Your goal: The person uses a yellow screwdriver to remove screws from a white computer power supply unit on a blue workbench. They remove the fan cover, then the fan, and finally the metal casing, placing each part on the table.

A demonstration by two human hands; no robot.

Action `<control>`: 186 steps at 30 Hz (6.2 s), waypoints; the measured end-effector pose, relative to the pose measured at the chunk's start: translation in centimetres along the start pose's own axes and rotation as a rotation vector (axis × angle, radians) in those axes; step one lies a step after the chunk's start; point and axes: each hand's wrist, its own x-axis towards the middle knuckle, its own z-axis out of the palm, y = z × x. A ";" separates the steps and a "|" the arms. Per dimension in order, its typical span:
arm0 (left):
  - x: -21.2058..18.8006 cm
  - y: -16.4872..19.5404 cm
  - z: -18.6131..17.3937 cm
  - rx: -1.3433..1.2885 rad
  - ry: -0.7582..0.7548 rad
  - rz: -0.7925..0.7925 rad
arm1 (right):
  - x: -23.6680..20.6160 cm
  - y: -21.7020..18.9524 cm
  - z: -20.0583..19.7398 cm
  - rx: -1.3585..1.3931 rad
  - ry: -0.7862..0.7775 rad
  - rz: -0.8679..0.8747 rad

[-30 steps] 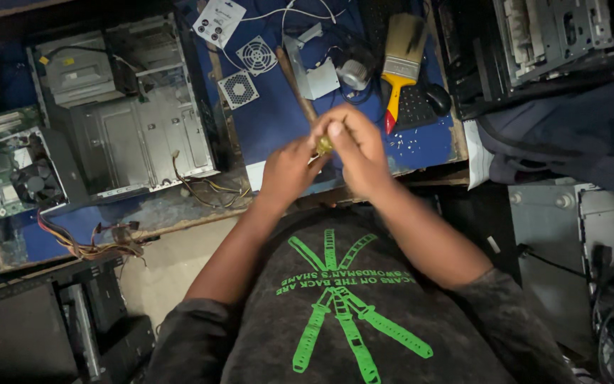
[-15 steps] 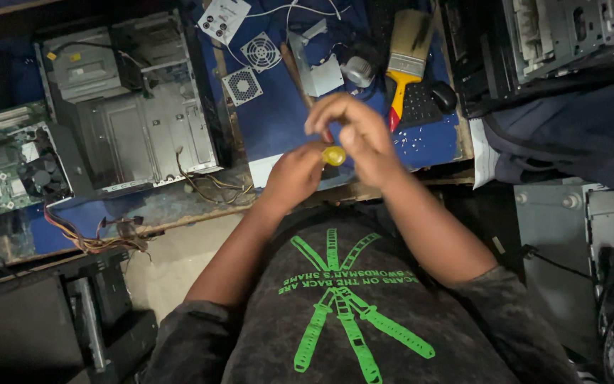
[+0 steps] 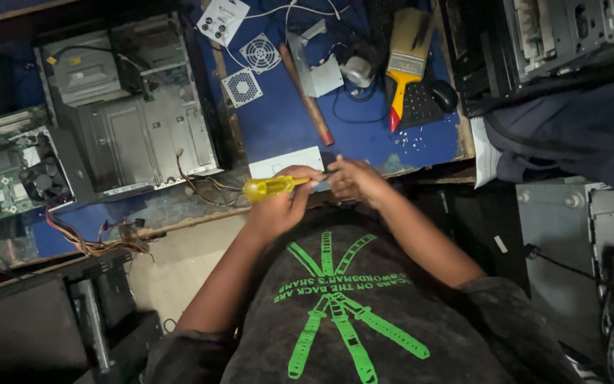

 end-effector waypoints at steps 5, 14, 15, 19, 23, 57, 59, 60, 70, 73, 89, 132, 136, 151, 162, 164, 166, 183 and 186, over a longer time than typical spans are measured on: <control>-1.3 -0.6 0.6 -0.038 -0.003 -0.070 | -0.1 1.7 -0.5 0.092 -0.291 -0.066; -3.0 -1.2 1.0 -0.166 0.091 -0.010 | -0.6 4.4 -3.1 0.170 -0.131 -0.093; -3.0 -1.3 1.1 -0.160 0.097 -0.003 | -0.8 4.5 -3.2 0.194 -0.116 -0.081; -3.1 -1.3 1.3 -0.135 0.085 -0.090 | -0.7 4.9 -3.3 0.258 -0.126 -0.012; -2.9 -1.4 1.2 -0.098 0.088 -0.083 | -0.5 4.5 -3.3 0.360 -0.233 0.021; -9.2 -2.3 -2.1 0.098 0.294 -0.208 | -0.5 -5.9 -17.2 -0.383 1.145 -1.101; -9.9 -2.3 -2.4 0.157 0.298 -0.236 | -0.2 -4.7 -17.3 -0.158 1.164 -1.035; -10.2 -2.3 -2.7 0.185 0.299 -0.246 | -0.1 -3.8 -17.1 -0.045 1.175 -1.002; -7.3 -3.8 -6.7 0.151 0.080 -0.187 | -2.1 -1.7 -0.2 0.093 0.464 -0.887; -5.2 -4.6 -7.6 0.191 0.020 -0.153 | -6.3 -5.4 7.8 -0.242 0.039 -0.900; -2.6 -7.8 -10.3 0.290 -0.082 0.102 | -12.3 -11.4 21.9 -0.928 -0.099 -1.147; -2.8 -9.1 -9.7 0.115 -0.065 0.049 | -11.5 -10.7 21.5 -0.972 -0.163 -1.118; -2.7 -9.0 -9.7 0.102 -0.061 0.036 | -11.5 -10.7 21.5 -0.997 -0.157 -1.113; -3.5 -8.3 -9.9 0.017 -0.063 -0.059 | -12.1 -10.6 21.8 -1.045 -0.263 -1.136; -4.0 -7.8 -10.0 -0.011 -0.063 -0.044 | -12.7 -10.5 22.0 -1.096 -0.324 -1.065; -4.2 -7.8 -9.9 -0.020 -0.047 -0.023 | -12.6 -10.4 21.7 -1.084 -0.339 -1.088; -4.5 -7.8 -9.8 0.004 -0.047 -0.053 | -12.5 -10.1 21.6 -1.075 -0.312 -1.081; -4.6 -10.2 -7.3 0.112 -0.084 -0.214 | -5.3 -3.2 22.6 -0.252 -0.123 -1.510; -5.8 -11.9 -5.8 0.267 -0.093 -0.240 | -4.8 -3.1 22.5 -0.166 -0.106 -1.573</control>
